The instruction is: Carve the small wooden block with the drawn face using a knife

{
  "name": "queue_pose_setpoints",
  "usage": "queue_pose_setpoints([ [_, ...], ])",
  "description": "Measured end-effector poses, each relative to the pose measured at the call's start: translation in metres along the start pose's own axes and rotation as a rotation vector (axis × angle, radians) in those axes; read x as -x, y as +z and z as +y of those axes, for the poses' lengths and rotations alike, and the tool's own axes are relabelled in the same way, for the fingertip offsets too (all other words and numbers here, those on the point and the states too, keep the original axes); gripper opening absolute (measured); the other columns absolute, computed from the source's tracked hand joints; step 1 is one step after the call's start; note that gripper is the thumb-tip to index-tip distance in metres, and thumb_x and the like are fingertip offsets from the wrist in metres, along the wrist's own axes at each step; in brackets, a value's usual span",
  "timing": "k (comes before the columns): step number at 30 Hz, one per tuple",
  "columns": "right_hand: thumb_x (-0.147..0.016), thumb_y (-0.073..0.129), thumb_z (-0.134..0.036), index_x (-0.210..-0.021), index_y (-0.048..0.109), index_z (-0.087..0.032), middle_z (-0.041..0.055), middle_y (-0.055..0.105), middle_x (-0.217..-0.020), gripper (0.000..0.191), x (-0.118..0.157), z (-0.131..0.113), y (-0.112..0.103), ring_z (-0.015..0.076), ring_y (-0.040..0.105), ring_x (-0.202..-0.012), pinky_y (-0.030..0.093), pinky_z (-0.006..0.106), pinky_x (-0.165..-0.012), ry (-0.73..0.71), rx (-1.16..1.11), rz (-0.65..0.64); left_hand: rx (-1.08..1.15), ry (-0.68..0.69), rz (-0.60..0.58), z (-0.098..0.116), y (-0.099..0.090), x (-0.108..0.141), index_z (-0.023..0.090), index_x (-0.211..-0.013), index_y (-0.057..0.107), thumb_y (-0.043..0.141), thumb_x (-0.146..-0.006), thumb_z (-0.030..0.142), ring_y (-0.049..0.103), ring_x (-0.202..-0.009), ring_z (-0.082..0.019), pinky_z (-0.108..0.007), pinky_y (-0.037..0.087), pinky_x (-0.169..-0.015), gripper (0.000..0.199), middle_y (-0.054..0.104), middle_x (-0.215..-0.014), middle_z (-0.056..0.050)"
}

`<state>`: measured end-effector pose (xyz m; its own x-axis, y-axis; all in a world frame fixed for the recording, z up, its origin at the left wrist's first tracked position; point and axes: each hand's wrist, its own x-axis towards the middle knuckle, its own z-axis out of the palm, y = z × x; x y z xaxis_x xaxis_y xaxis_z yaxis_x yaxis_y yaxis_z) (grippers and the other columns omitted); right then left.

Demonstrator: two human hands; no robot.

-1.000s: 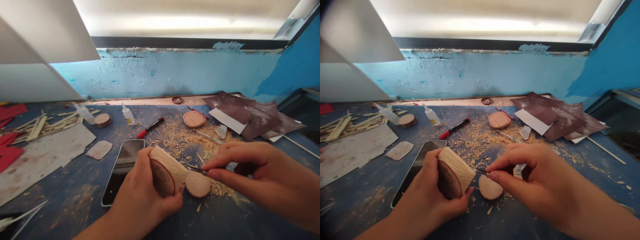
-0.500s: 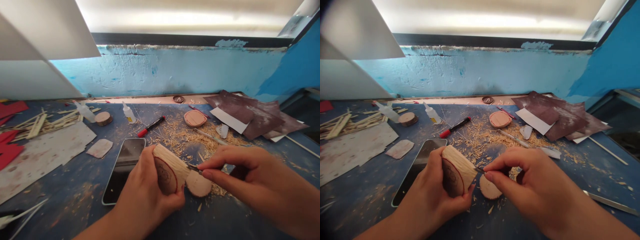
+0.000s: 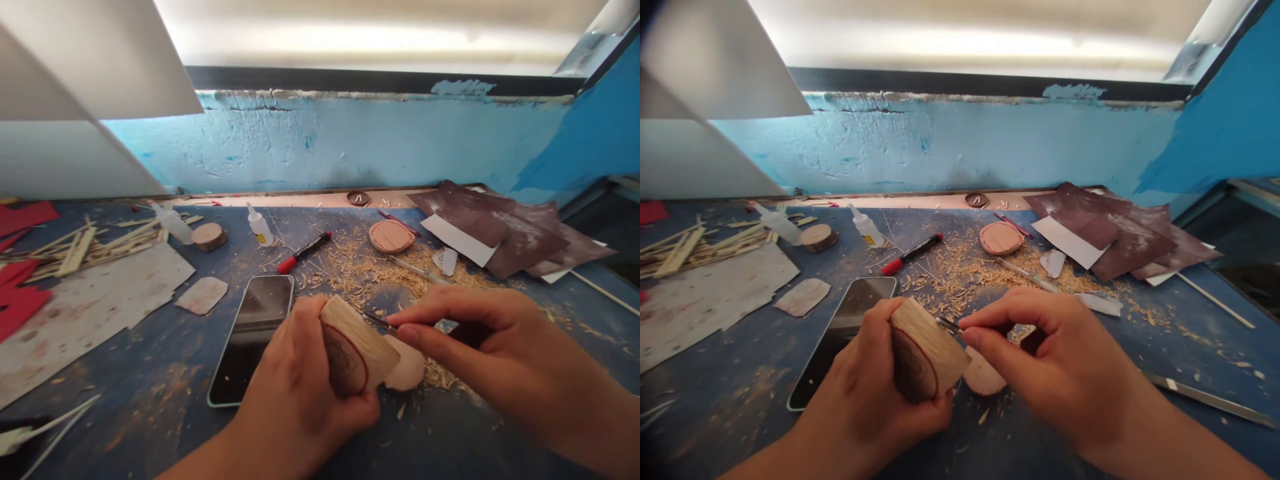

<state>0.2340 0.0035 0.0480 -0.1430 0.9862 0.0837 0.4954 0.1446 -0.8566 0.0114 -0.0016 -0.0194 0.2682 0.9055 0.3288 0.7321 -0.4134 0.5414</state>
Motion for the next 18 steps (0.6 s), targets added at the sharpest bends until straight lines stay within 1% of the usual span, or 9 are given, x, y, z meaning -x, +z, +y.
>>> queue_pose_setpoints([
  [3, -0.086, 0.080, -0.044, -0.083, 0.087, -0.034, -0.0002, 0.083, -0.083, 0.012, 0.002, -0.002, -0.010, 0.0162, 0.076, -0.071, 0.059, 0.019, -0.058, 0.012, 0.041, -0.044, 0.047, -0.093, -0.033, -0.003, -0.001, -0.001, 0.029, -0.130, 0.032, 0.082, -0.064, 0.033, 0.070, -0.079, -0.022, -0.035, 0.060, -0.067, 0.083, 0.063, -0.097, 0.000],
  [5, -0.086, 0.080, -0.045, -0.083, 0.087, -0.034, 0.0007, 0.083, -0.083, 0.013, 0.004, -0.002, -0.014, 0.0172, 0.076, -0.069, 0.058, 0.020, -0.055, 0.018, 0.060, -0.065, 0.065, -0.121, -0.049, -0.003, -0.002, -0.001, 0.029, -0.130, 0.032, 0.083, -0.064, 0.033, 0.072, -0.082, -0.023, -0.036, 0.061, -0.069, 0.083, 0.065, -0.099, 0.000],
  [9, -0.086, 0.078, -0.044, -0.086, 0.087, -0.034, 0.0015, 0.083, -0.083, 0.013, 0.009, 0.002, -0.013, 0.0207, 0.077, -0.071, 0.054, 0.022, -0.047, 0.066, 0.041, -0.093, 0.073, -0.105, -0.035, -0.001, -0.003, -0.001, 0.030, -0.129, 0.033, 0.084, -0.064, 0.031, 0.073, -0.083, -0.024, -0.036, 0.062, -0.070, 0.082, 0.066, -0.100, 0.000],
  [13, -0.089, 0.075, -0.042, -0.086, 0.086, -0.034, -0.0008, 0.083, -0.082, 0.014, 0.010, 0.005, -0.010, 0.0188, 0.076, -0.069, 0.055, 0.024, -0.051, 0.053, 0.047, -0.118, 0.055, -0.088, -0.038, -0.001, -0.003, -0.002, 0.029, -0.129, 0.033, 0.084, -0.064, 0.030, 0.073, -0.084, -0.023, -0.035, 0.061, -0.070, 0.083, 0.066, -0.100, 0.000],
  [18, -0.089, 0.075, -0.041, -0.087, 0.085, -0.033, -0.0014, 0.082, -0.081, 0.014, 0.008, 0.006, -0.002, 0.0176, 0.076, -0.071, 0.054, 0.025, -0.055, 0.050, 0.024, -0.070, 0.029, -0.105, -0.056, -0.003, -0.003, -0.003, 0.027, -0.131, 0.032, 0.084, -0.064, 0.035, 0.073, -0.084, -0.025, -0.035, 0.060, -0.067, 0.085, 0.066, -0.101, -0.002],
])
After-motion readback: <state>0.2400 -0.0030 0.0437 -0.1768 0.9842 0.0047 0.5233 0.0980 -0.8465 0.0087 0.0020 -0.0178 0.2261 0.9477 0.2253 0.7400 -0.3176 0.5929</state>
